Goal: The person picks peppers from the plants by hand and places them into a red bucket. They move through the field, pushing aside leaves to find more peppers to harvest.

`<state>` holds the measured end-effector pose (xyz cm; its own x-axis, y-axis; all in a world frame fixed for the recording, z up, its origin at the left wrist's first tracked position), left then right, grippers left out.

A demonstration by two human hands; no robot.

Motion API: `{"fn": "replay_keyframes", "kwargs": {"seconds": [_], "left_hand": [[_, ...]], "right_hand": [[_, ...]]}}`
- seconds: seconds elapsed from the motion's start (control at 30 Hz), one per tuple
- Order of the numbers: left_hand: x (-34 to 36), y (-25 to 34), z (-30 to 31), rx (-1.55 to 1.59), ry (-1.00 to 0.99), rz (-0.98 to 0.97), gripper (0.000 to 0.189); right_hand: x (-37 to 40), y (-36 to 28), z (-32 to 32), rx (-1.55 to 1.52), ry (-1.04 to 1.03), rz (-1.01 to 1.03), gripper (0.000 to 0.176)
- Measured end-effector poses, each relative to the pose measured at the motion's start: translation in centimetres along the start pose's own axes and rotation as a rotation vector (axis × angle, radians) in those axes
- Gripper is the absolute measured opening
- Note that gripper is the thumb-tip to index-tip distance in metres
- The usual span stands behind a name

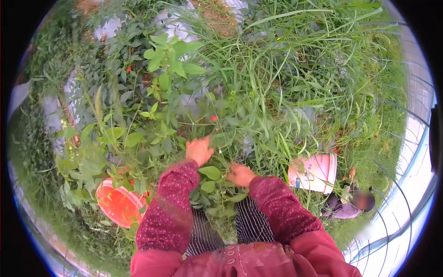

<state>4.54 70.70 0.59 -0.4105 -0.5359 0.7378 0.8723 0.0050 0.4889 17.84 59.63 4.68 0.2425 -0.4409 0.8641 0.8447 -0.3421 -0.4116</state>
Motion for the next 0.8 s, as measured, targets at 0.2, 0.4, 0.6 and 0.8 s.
{"fn": "replay_keyframes", "kwargs": {"seconds": [0.2, 0.4, 0.6, 0.8], "left_hand": [[3.9, 1.0, -3.6, -0.013, 0.178, -0.077, 0.047], [5.8, 2.5, -5.6, -0.233, 0.178, -0.163, 0.046], [7.3, 1.7, 0.1, -0.096, 0.228, -0.198, 0.037], [8.8, 9.5, 9.9, 0.129, 0.237, -0.384, 0.043]], "right_hand": [[-0.2, 3.2, 5.6, -1.38, 0.176, -0.124, 0.047], [-0.3, 0.8, 5.8, -1.607, 0.052, 0.01, 0.047], [4.1, 0.7, 3.9, -0.905, 0.162, 0.02, 0.028], [0.1, 5.9, -6.6, -1.681, -0.019, 0.353, 0.027]]}}
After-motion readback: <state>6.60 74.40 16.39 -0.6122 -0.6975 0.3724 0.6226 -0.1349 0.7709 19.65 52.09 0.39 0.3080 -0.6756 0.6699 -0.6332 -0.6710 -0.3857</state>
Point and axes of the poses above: each hand's wrist, its own x-axis away from the middle knuckle, its own z-axis out of the back of the hand, y = z × x, the point moved 6 cm from there along -x, towards the middle knuckle, and after that the axes turned 1 degree about z, right-handed, at the moved point
